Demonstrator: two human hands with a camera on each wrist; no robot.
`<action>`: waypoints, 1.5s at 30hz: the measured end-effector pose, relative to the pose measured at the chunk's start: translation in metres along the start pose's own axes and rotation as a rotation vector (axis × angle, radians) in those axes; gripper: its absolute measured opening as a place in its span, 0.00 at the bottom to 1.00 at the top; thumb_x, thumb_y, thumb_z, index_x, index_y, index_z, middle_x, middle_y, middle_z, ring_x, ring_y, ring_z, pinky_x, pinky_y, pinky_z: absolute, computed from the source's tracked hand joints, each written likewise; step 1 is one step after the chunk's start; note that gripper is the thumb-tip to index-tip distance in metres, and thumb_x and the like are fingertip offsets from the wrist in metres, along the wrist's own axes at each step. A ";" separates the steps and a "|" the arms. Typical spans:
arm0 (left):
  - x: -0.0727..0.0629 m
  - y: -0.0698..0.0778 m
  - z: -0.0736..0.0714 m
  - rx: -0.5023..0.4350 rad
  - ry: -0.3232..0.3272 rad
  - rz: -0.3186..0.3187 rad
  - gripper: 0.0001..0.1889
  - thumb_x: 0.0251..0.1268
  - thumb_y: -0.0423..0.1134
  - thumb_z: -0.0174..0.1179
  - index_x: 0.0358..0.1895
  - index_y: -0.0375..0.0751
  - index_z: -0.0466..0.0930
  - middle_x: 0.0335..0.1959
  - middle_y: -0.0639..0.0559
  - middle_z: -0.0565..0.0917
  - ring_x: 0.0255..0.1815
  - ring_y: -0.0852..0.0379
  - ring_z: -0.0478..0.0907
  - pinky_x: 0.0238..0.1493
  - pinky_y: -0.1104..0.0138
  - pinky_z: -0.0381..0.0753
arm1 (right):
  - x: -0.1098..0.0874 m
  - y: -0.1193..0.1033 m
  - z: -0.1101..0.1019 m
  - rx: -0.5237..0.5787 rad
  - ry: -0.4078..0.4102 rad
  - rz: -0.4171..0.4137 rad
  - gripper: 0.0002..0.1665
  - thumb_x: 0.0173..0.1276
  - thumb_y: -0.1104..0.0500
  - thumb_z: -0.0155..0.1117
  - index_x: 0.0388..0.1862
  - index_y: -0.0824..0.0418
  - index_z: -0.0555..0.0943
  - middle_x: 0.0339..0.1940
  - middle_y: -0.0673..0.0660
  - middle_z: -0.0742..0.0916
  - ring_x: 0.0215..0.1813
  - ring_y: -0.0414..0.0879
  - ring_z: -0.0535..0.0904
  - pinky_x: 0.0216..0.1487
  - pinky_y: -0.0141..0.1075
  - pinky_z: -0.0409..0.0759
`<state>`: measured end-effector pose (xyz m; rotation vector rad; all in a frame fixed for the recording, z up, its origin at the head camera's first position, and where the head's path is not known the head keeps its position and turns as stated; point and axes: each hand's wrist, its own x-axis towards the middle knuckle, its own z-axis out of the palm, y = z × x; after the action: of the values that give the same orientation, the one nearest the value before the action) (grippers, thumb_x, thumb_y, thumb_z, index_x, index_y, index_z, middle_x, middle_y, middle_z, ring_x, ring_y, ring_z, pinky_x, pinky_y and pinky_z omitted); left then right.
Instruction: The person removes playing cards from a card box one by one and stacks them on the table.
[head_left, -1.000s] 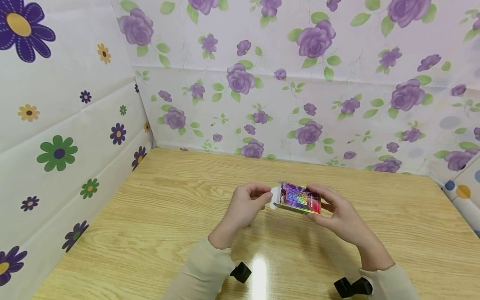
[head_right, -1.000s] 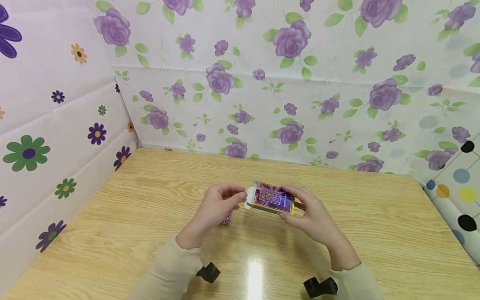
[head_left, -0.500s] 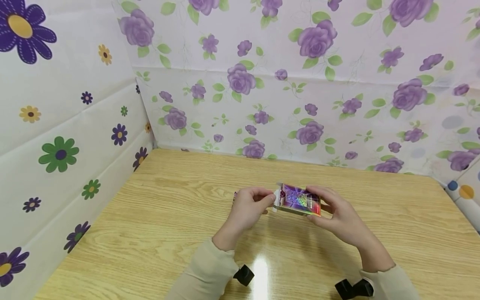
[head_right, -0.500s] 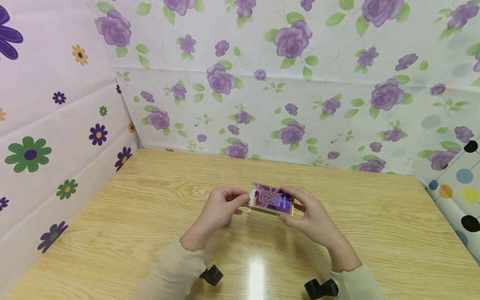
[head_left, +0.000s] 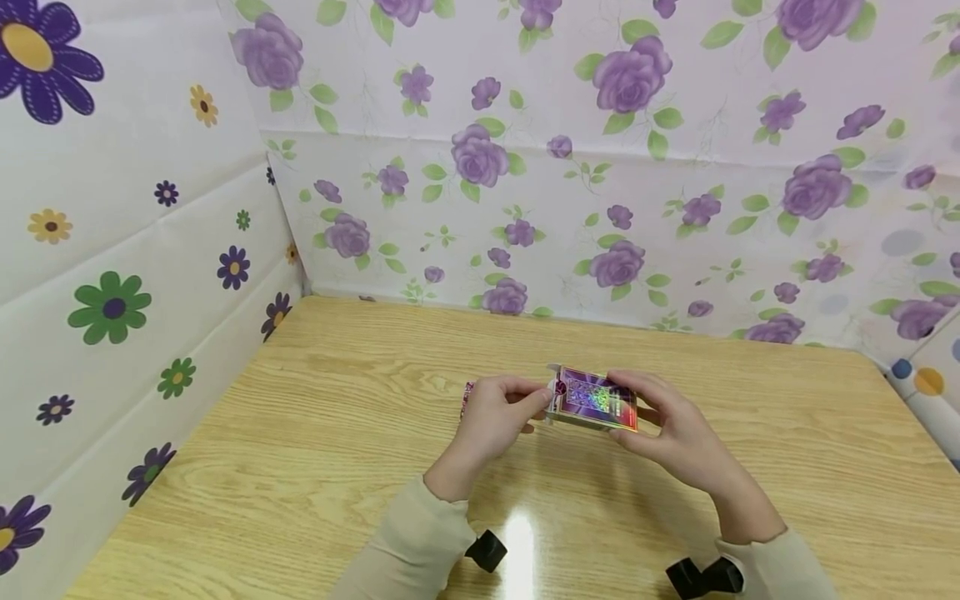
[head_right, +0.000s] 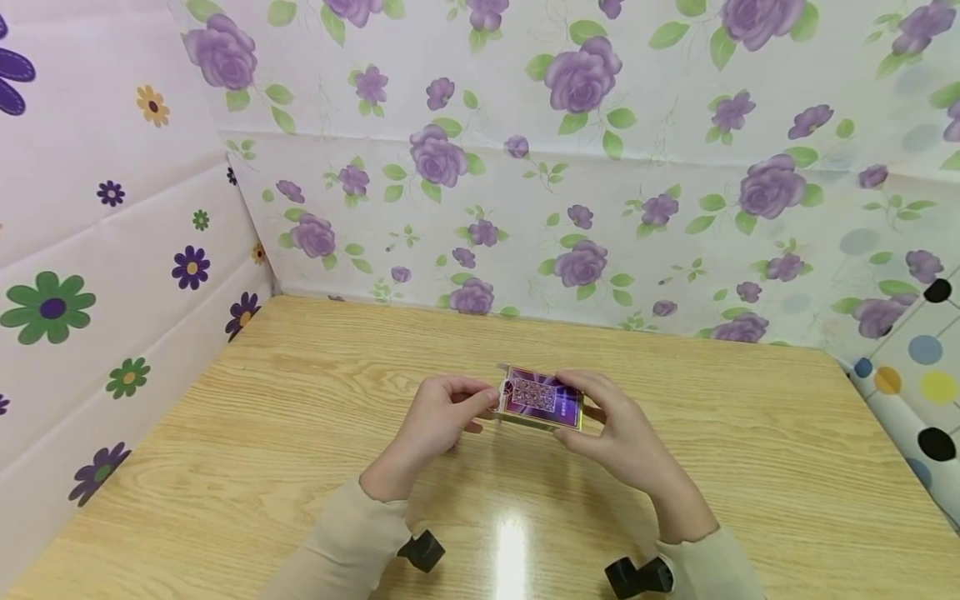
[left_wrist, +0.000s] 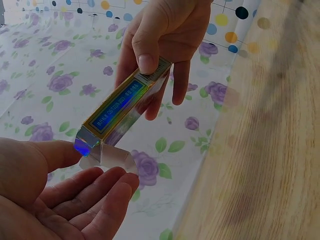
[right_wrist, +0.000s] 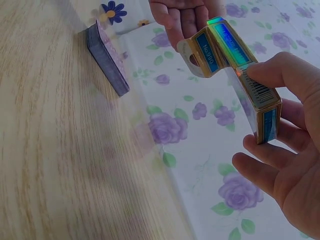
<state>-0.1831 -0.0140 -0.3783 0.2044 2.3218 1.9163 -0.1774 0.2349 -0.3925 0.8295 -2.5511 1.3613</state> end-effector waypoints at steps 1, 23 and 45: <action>0.000 0.000 0.000 -0.002 -0.001 0.000 0.12 0.62 0.44 0.63 0.43 0.40 0.85 0.36 0.45 0.86 0.38 0.46 0.84 0.32 0.66 0.84 | 0.000 0.000 0.000 -0.002 0.002 -0.001 0.38 0.58 0.65 0.70 0.67 0.54 0.68 0.64 0.56 0.74 0.62 0.29 0.67 0.56 0.20 0.72; 0.001 -0.001 0.001 -0.001 -0.028 -0.009 0.10 0.59 0.39 0.65 0.38 0.36 0.85 0.38 0.46 0.86 0.33 0.53 0.83 0.32 0.66 0.85 | 0.000 -0.001 0.001 -0.008 0.006 0.020 0.37 0.59 0.63 0.69 0.67 0.56 0.68 0.64 0.55 0.74 0.62 0.31 0.68 0.55 0.20 0.72; 0.000 0.000 0.005 -0.022 -0.017 0.007 0.09 0.60 0.35 0.64 0.40 0.33 0.84 0.39 0.42 0.85 0.33 0.54 0.82 0.33 0.65 0.85 | 0.000 -0.002 0.002 0.000 0.017 0.018 0.37 0.58 0.65 0.70 0.67 0.59 0.69 0.64 0.56 0.74 0.61 0.31 0.68 0.54 0.21 0.74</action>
<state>-0.1819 -0.0094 -0.3797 0.2263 2.2915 1.9348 -0.1766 0.2324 -0.3920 0.7937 -2.5520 1.3677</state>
